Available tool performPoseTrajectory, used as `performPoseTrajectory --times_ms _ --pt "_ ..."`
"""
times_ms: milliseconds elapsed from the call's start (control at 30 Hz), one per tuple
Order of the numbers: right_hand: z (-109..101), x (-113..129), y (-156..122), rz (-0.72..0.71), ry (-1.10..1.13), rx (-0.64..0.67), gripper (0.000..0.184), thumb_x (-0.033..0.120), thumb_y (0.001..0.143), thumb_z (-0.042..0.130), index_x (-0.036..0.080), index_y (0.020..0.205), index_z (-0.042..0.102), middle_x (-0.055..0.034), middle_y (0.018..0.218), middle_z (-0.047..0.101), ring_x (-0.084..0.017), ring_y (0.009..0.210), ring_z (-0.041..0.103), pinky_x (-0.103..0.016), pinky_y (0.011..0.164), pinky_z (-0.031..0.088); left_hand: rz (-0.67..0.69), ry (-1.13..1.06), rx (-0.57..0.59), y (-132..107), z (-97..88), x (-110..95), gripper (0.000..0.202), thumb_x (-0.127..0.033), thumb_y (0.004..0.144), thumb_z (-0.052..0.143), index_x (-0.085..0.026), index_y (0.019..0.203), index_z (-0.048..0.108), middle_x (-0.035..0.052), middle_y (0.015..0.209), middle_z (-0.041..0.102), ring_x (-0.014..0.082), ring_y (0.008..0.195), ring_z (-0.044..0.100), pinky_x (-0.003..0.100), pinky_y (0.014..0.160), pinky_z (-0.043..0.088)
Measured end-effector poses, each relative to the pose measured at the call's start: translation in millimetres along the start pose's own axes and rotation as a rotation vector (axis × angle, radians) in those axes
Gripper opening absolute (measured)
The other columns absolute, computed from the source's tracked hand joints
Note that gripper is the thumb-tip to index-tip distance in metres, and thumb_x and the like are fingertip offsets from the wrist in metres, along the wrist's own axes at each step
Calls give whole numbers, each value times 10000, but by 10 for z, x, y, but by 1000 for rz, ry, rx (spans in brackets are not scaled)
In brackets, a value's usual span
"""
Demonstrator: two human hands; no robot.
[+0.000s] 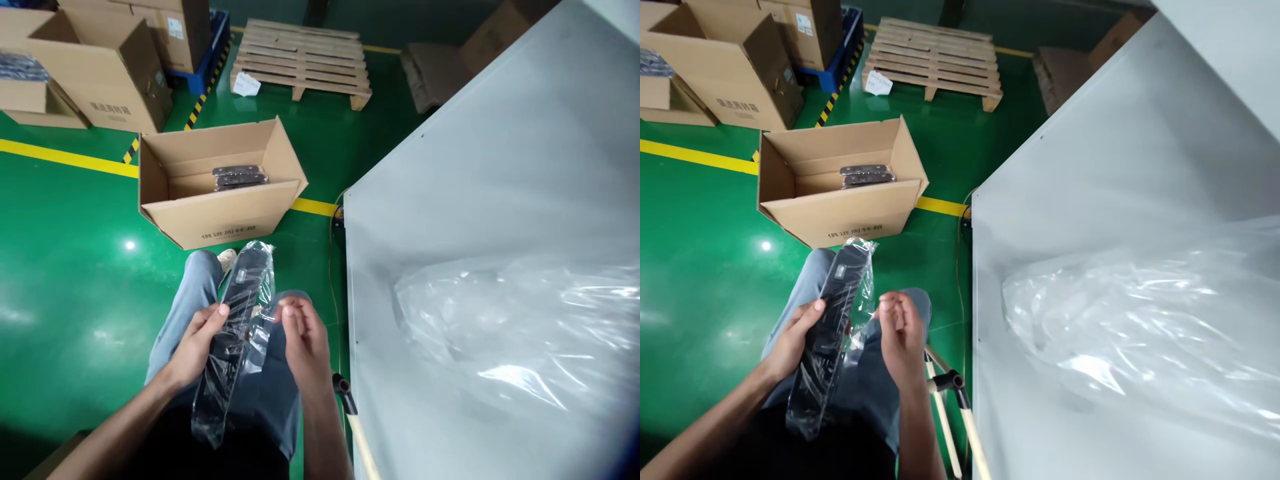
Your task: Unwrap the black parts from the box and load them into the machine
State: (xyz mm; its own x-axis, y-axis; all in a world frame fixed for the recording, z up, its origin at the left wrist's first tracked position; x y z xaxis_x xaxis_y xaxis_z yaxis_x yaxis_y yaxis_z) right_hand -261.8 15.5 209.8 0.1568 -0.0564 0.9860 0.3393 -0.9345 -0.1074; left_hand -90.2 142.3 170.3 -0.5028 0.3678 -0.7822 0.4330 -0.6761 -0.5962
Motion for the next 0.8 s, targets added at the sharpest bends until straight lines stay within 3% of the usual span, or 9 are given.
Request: performPoseTrajectory --times_ms 67,133,200,267,367,500,633,700,800 --pt "-74 90 27 -66 -50 -76 318 515 983 650 238 1136 687 -51 925 748 -202 853 732 -351 788 630 24 60 13 -16 7 -15 527 -664 816 812 -162 975 829 119 1034 811 380 1200 688 445 1025 562" --pt "-124 204 50 -130 -140 -172 344 492 945 712 238 1177 703 -67 996 765 -214 913 739 -382 860 625 35 109 109 -61 110 1 522 -664 831 803 -179 1021 832 106 1091 810 365 1209 683 429 1053 544" --pt "-134 302 69 -176 -234 -247 262 461 935 734 240 1075 741 -57 936 772 -213 881 734 -391 873 610 32 132 194 -122 205 43 507 -654 846 795 -186 1040 831 99 1099 809 347 1153 704 417 1028 553" --pt "-124 314 94 -166 -236 -277 221 453 952 712 235 951 746 -40 835 763 -199 793 721 -372 816 600 24 126 162 -159 173 77 501 -644 826 819 -174 998 829 103 1051 811 341 1089 722 409 972 573" --pt "-126 114 123 -10 -22 -286 278 496 942 707 222 895 707 -8 701 720 -176 644 687 -320 648 574 -50 55 85 -181 46 138 522 -658 804 825 -157 949 820 110 914 804 344 967 751 402 824 609" --pt "-58 -163 104 173 329 -278 345 541 879 772 227 844 632 58 623 610 -139 546 621 -295 578 545 -247 -127 250 -196 133 246 626 -720 858 720 -130 1048 810 127 796 782 326 774 769 393 665 611" --pt "26 -98 107 126 515 -224 343 549 914 744 249 870 585 81 673 544 -103 513 549 -284 551 533 -380 -242 377 -151 271 336 694 -755 807 745 -123 1089 791 155 862 793 350 838 780 432 751 628" --pt "26 21 99 53 519 -208 328 545 947 708 261 894 552 88 671 532 -94 487 517 -274 526 517 -326 -210 390 -83 299 328 642 -709 814 778 -142 1116 775 153 981 800 354 973 772 448 888 613" --pt "43 199 49 -24 457 -179 305 527 1001 648 264 910 522 99 641 523 -86 458 471 -268 522 518 -57 -60 344 25 309 184 584 -614 798 859 -197 1185 724 107 1183 770 319 1188 696 407 1055 534"
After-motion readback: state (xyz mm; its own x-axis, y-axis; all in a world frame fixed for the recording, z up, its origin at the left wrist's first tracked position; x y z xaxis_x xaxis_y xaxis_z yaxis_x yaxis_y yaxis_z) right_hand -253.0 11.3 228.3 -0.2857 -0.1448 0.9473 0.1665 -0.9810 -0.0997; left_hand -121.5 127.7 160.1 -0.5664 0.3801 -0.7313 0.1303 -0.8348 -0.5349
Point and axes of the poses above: each hand's wrist, its own y-axis towards the middle knuckle, its own z-axis out of the palm, x = y × z, the point moved 9 cm from there along y, towards the middle knuckle
